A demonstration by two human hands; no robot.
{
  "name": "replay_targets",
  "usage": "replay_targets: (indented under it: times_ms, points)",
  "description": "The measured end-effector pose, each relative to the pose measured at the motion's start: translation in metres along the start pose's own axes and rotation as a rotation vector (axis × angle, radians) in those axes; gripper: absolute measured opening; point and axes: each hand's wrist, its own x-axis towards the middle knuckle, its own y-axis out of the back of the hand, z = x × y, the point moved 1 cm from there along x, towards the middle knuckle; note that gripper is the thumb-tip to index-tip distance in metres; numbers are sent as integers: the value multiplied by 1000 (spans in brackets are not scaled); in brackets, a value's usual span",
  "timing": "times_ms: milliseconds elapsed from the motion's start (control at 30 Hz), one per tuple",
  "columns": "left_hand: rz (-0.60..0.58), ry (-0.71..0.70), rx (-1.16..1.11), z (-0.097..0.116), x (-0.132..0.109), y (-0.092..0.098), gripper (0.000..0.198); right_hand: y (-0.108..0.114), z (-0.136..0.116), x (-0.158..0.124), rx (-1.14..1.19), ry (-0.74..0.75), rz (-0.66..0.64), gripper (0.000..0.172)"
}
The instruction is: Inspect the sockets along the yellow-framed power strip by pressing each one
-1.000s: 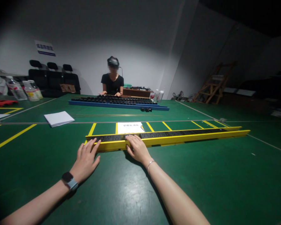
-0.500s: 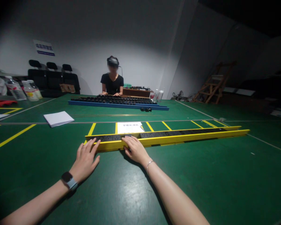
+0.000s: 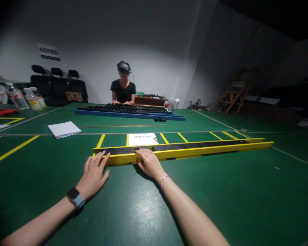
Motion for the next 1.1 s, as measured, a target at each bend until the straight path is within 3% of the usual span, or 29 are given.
replay_targets:
  times_ms: [267,1100]
  points:
    - [3,-4,16,-1,0,-2,60,4,1,-1,-16,-46,60,33]
    - [-6,6,0,0,0,0,58,3,5,-1,-66,-107,99,25]
